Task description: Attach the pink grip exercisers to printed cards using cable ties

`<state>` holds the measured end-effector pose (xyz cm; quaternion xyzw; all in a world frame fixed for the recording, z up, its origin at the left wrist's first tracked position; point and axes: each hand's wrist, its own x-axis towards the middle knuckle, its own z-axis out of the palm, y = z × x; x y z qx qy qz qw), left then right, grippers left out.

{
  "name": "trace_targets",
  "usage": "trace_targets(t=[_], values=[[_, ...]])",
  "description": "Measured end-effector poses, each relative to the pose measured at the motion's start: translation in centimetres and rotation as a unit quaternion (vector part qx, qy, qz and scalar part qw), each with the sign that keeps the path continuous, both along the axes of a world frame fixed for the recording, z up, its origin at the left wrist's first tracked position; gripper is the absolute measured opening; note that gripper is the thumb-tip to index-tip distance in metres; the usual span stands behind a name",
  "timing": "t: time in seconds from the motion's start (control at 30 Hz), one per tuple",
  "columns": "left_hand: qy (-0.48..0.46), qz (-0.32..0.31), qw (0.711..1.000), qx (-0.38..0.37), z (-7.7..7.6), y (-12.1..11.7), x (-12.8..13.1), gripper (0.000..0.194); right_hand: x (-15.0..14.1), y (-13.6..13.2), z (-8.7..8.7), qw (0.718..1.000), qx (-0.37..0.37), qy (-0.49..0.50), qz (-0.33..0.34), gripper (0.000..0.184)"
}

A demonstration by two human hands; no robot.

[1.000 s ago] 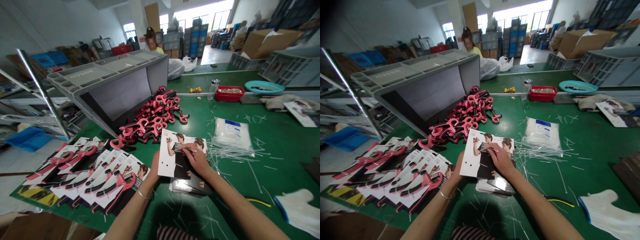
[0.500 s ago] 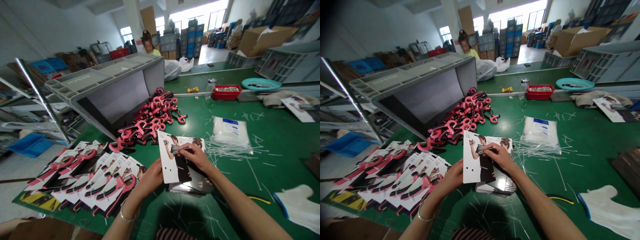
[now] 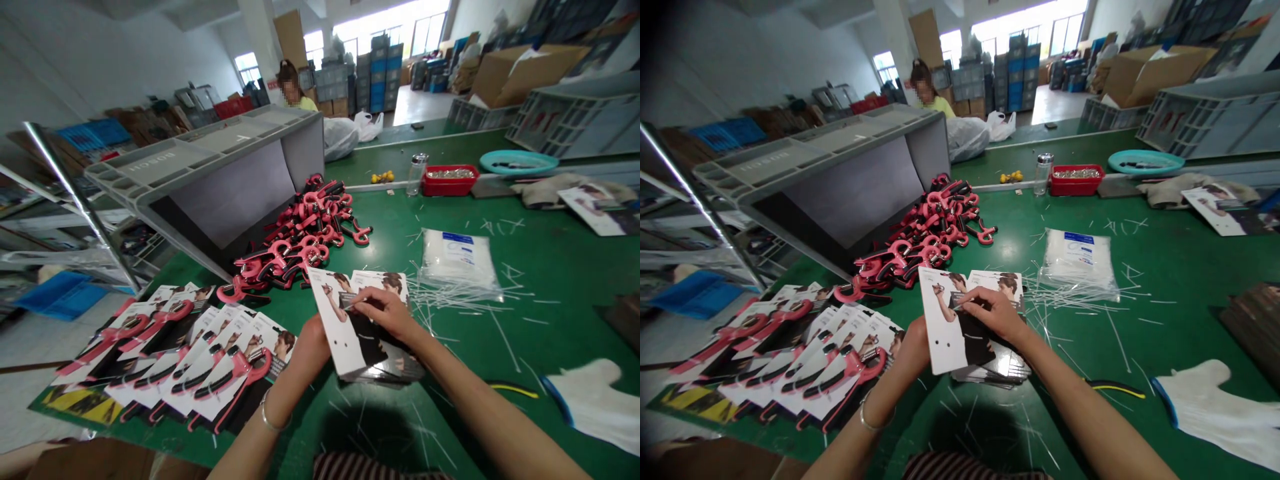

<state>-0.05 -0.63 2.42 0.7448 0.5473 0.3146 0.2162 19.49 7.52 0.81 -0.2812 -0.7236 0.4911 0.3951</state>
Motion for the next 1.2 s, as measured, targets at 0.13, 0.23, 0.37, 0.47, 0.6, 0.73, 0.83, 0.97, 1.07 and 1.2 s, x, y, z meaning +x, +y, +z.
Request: trace_targets(t=[0.13,0.23,0.37,0.47,0.6,0.73,0.83,0.97,1.07,1.2], values=[[0.022,0.039,0.999,-0.012,0.0,0.4,0.5,0.013,-0.4,-0.4,0.3,0.999,0.041,-0.013,-0.019,0.013],[0.012,0.032,0.999,0.002,0.6,0.6,0.4,0.014,-0.8,-0.8,0.3,0.997,0.052,-0.014,-0.052,0.012],[0.045,-0.002,0.999,0.001,1.0,0.6,-0.2,0.016,-1.1,-1.2,0.1,0.995,0.082,-0.007,-0.05,0.016],[0.05,-0.012,0.998,0.022,0.9,0.4,-0.6,0.016,-1.2,-1.2,-0.1,0.992,0.124,-0.006,-0.034,0.024],[0.043,0.013,0.998,0.046,0.4,0.0,-0.9,0.019,-1.3,-1.3,0.1,0.987,0.158,-0.017,-0.016,0.026],[0.053,0.014,0.998,0.042,-0.1,0.1,-1.2,0.027,-1.5,-1.4,0.4,0.986,0.164,-0.038,-0.007,0.023],[0.058,0.011,0.997,0.051,-0.1,0.3,-1.4,0.027,-1.5,-1.4,0.4,0.985,0.167,-0.04,-0.01,0.022],[0.048,0.003,0.995,0.084,0.3,0.4,-1.6,0.027,-1.6,-1.3,0.2,0.985,0.17,-0.04,-0.012,0.023],[0.039,0.002,0.997,0.069,0.5,0.4,-1.7,0.026,-1.6,-1.3,0.1,0.983,0.175,-0.047,-0.009,0.023],[0.036,0.022,0.999,0.011,0.6,0.5,-1.6,0.022,-1.7,-1.3,0.0,0.981,0.185,-0.06,-0.01,0.024]])
